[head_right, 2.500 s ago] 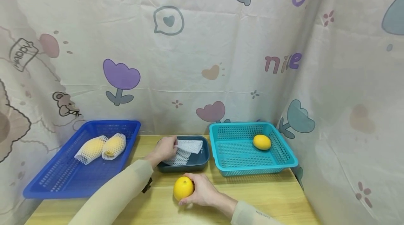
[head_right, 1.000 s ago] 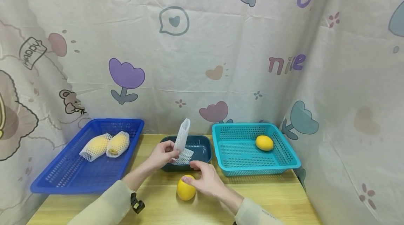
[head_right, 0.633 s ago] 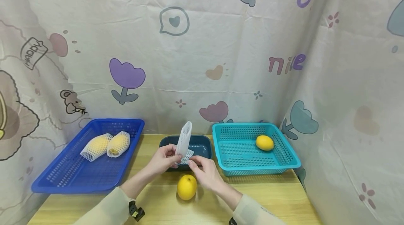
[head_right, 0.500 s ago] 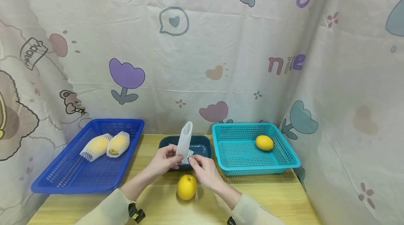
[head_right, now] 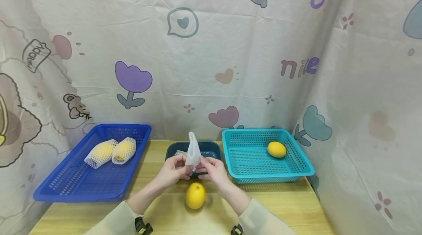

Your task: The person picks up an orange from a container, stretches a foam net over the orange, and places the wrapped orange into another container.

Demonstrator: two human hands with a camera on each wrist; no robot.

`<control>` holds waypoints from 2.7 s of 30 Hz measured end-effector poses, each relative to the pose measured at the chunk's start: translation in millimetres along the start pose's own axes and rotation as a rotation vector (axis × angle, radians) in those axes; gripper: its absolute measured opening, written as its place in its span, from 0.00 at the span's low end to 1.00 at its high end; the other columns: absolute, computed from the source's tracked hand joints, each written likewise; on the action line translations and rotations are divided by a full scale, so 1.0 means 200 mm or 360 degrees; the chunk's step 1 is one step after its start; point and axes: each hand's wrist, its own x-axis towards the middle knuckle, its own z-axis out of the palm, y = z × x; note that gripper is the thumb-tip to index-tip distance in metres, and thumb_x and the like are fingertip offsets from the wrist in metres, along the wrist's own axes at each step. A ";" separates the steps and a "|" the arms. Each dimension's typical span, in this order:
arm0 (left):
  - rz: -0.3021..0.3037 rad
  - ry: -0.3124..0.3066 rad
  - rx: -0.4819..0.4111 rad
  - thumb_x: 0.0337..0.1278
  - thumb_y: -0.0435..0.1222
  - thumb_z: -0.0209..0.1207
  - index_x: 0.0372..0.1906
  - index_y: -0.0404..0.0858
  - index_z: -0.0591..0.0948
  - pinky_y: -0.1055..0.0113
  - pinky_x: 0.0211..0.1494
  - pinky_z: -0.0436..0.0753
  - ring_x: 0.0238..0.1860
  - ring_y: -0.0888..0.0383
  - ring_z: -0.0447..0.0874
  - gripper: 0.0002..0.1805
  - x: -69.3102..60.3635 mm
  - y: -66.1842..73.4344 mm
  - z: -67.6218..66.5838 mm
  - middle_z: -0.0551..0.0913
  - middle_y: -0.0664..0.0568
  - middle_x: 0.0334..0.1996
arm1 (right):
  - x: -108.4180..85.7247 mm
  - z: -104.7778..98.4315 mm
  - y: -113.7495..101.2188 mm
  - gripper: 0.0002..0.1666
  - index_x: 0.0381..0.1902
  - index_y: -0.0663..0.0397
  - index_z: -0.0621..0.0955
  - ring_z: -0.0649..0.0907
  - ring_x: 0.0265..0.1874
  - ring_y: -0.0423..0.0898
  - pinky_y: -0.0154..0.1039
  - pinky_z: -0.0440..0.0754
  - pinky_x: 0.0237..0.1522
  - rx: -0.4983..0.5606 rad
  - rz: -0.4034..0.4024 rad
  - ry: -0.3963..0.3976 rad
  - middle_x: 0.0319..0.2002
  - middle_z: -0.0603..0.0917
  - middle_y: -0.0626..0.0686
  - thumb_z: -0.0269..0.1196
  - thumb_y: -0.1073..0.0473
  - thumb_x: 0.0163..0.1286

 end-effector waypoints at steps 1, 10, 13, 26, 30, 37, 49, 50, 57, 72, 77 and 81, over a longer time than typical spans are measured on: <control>-0.0003 -0.0002 0.0012 0.74 0.31 0.69 0.51 0.25 0.81 0.64 0.44 0.95 0.37 0.56 0.89 0.13 0.00 0.00 0.00 0.91 0.36 0.46 | 0.00 0.00 0.00 0.23 0.55 0.60 0.87 0.93 0.45 0.44 0.41 0.95 0.52 0.0061 0.0027 0.0007 0.43 0.95 0.47 0.61 0.44 0.89; -0.0007 -0.0043 0.0147 0.69 0.32 0.71 0.53 0.24 0.82 0.66 0.42 0.94 0.37 0.57 0.90 0.17 -0.04 -0.02 0.01 0.90 0.40 0.43 | 0.02 -0.02 -0.01 0.15 0.55 0.53 0.86 0.89 0.39 0.40 0.33 0.90 0.47 0.0452 0.0167 -0.0041 0.39 0.92 0.44 0.62 0.48 0.88; 0.0008 -0.0057 0.0160 0.67 0.31 0.70 0.57 0.22 0.82 0.66 0.42 0.94 0.38 0.56 0.91 0.20 -0.05 -0.02 0.02 0.92 0.37 0.46 | 0.02 -0.02 -0.02 0.12 0.55 0.50 0.87 0.88 0.39 0.39 0.33 0.88 0.47 0.0480 0.0174 -0.0103 0.41 0.92 0.43 0.61 0.51 0.89; -0.0228 -0.0144 -0.0350 0.81 0.33 0.52 0.71 0.22 0.73 0.64 0.47 0.95 0.40 0.57 0.92 0.24 -0.05 -0.01 0.00 0.95 0.44 0.47 | 0.01 -0.02 -0.02 0.08 0.49 0.45 0.83 0.89 0.39 0.36 0.29 0.83 0.39 0.0564 0.0121 -0.0238 0.44 0.92 0.43 0.58 0.62 0.88; -0.0321 -0.0194 -0.0527 0.88 0.42 0.41 0.71 0.23 0.74 0.64 0.48 0.94 0.41 0.59 0.93 0.28 -0.04 0.01 -0.01 0.95 0.51 0.43 | 0.00 -0.02 -0.03 0.09 0.55 0.45 0.83 0.91 0.42 0.36 0.30 0.85 0.42 0.0586 0.0114 -0.0289 0.47 0.92 0.43 0.57 0.63 0.89; -0.0369 -0.0268 -0.0667 0.90 0.43 0.42 0.71 0.25 0.77 0.65 0.49 0.93 0.41 0.60 0.95 0.28 -0.03 0.02 -0.01 0.96 0.55 0.39 | -0.01 0.00 -0.04 0.18 0.69 0.51 0.79 0.91 0.43 0.37 0.30 0.88 0.45 0.0534 0.0103 -0.0355 0.50 0.92 0.43 0.58 0.63 0.87; -0.0370 -0.0081 -0.0879 0.87 0.34 0.50 0.66 0.33 0.83 0.66 0.53 0.92 0.44 0.62 0.94 0.17 -0.01 0.00 -0.01 0.97 0.55 0.42 | -0.03 -0.04 0.00 0.17 0.67 0.53 0.79 0.91 0.42 0.38 0.29 0.85 0.41 0.0513 0.0149 -0.0326 0.51 0.92 0.45 0.60 0.64 0.85; -0.0357 -0.0080 -0.0868 0.86 0.33 0.50 0.67 0.31 0.82 0.66 0.53 0.92 0.44 0.62 0.95 0.18 -0.01 -0.01 -0.01 0.97 0.54 0.43 | -0.03 -0.04 0.00 0.15 0.65 0.52 0.81 0.91 0.42 0.38 0.29 0.85 0.41 0.0522 0.0150 -0.0329 0.50 0.92 0.44 0.59 0.64 0.85; -0.0353 -0.0091 -0.0643 0.82 0.31 0.49 0.64 0.31 0.80 0.66 0.44 0.92 0.37 0.62 0.94 0.17 -0.03 -0.01 0.01 0.96 0.54 0.39 | -0.04 -0.06 -0.01 0.19 0.49 0.45 0.83 0.91 0.43 0.38 0.35 0.89 0.51 0.0708 0.0149 -0.0426 0.43 0.92 0.42 0.46 0.65 0.82; -0.0408 -0.0010 -0.0300 0.89 0.36 0.46 0.66 0.28 0.78 0.60 0.39 0.91 0.38 0.56 0.95 0.19 -0.10 -0.09 0.01 0.95 0.38 0.48 | -0.11 -0.10 0.04 0.13 0.61 0.53 0.83 0.93 0.45 0.37 0.35 0.92 0.53 0.0486 0.0233 -0.0260 0.48 0.94 0.44 0.58 0.55 0.90; -0.0455 -0.0011 -0.0332 0.91 0.38 0.47 0.54 0.34 0.77 0.63 0.36 0.89 0.32 0.57 0.92 0.12 -0.13 -0.14 0.00 0.92 0.49 0.39 | -0.14 -0.12 0.09 0.14 0.62 0.55 0.82 0.93 0.45 0.37 0.35 0.92 0.52 0.0408 0.0260 -0.0245 0.47 0.94 0.44 0.59 0.55 0.88; -0.0462 -0.0033 -0.0342 0.92 0.39 0.48 0.52 0.35 0.77 0.65 0.34 0.89 0.30 0.58 0.91 0.12 -0.15 -0.16 0.01 0.90 0.51 0.36 | -0.16 -0.13 0.13 0.09 0.57 0.53 0.83 0.92 0.40 0.36 0.32 0.91 0.45 0.0352 0.0283 -0.0226 0.43 0.93 0.43 0.62 0.56 0.87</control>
